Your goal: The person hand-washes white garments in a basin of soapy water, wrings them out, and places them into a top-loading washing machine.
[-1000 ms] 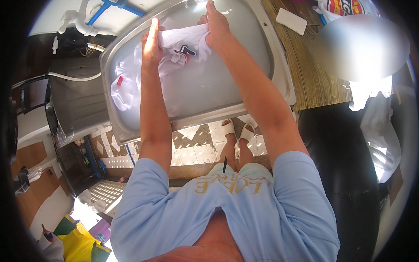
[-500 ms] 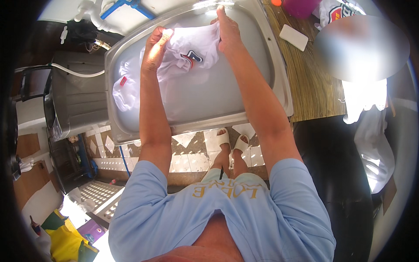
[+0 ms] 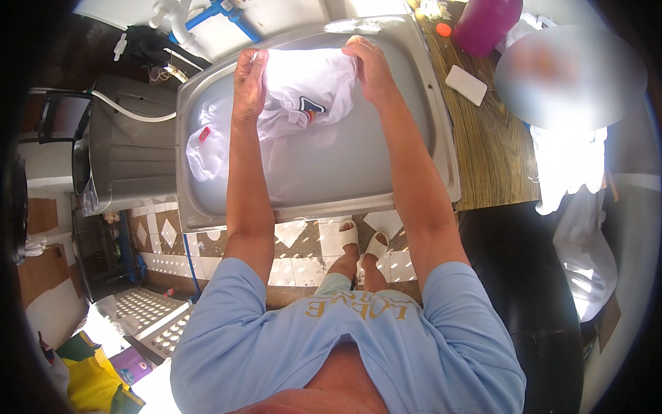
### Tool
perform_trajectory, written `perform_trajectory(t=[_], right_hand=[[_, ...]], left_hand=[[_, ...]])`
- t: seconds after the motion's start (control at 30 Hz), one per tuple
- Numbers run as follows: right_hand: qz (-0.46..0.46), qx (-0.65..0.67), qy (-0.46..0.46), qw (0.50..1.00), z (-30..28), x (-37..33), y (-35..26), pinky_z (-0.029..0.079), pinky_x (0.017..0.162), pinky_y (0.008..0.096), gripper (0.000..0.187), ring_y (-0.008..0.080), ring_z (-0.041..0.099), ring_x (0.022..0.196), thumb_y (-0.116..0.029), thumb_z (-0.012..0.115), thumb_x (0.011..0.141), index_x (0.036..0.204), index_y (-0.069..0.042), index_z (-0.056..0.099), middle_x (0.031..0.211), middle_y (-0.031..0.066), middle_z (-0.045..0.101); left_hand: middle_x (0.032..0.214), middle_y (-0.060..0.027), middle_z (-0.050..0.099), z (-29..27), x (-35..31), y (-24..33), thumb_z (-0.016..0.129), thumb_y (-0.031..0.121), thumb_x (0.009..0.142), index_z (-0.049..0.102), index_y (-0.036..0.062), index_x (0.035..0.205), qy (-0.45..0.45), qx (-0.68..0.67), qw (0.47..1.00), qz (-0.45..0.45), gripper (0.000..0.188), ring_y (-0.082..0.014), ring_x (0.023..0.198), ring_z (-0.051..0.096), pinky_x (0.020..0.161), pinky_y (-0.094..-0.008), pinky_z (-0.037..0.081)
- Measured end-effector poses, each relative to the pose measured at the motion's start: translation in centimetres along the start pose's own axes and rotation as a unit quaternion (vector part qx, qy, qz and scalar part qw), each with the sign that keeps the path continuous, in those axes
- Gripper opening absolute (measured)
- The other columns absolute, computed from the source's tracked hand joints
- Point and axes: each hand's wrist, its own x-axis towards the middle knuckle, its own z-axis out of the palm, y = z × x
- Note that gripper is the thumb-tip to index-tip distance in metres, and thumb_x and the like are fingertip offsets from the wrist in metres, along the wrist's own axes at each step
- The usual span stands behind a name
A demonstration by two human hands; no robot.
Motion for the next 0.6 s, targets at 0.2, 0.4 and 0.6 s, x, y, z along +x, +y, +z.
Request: perform_trajectory(t=[0.2,0.4,0.6], right_hand=[[-0.003,-0.041,0.02,0.999,0.1,-0.1,-0.3,0.024,0.052,0.0215,0.011,0.0029,0.034,0.059,-0.012,0.06,0.073,0.068,-0.012,0.051,0.063,-0.0083,0.04],[-0.019,-0.064,0.008,0.998,0.5,-0.3,-0.3,0.023,0.052,0.0207,0.013,0.0024,0.032,0.056,-0.01,0.062,0.072,0.066,-0.013,0.051,0.061,-0.0092,0.041],[-0.028,-0.079,0.025,0.996,0.0,0.0,0.3,0.023,0.051,0.0206,0.013,0.0018,0.032,0.057,-0.012,0.063,0.074,0.066,-0.012,0.053,0.062,-0.0088,0.042]], left_hand=[[0.081,0.0046,0.057,0.1,-0.2,0.6,0.06,0.015,0.091,0.057,0.0113,0.089,0.017,-0.029,0.999,-0.002,0.005,-0.0036,0.073,0.046,0.066,-0.0213,0.036],[0.086,0.0024,0.06,0.0,-0.2,1.1,0.06,0.012,0.091,0.058,0.0109,0.091,0.018,-0.039,0.999,0.021,0.002,-0.006,0.083,0.053,0.078,-0.0219,0.041],[0.086,0.0017,0.061,0.1,-0.2,0.5,0.061,0.013,0.09,0.058,0.009,0.09,0.029,-0.019,0.999,0.017,0.005,-0.0059,0.081,0.053,0.075,-0.022,0.042]])
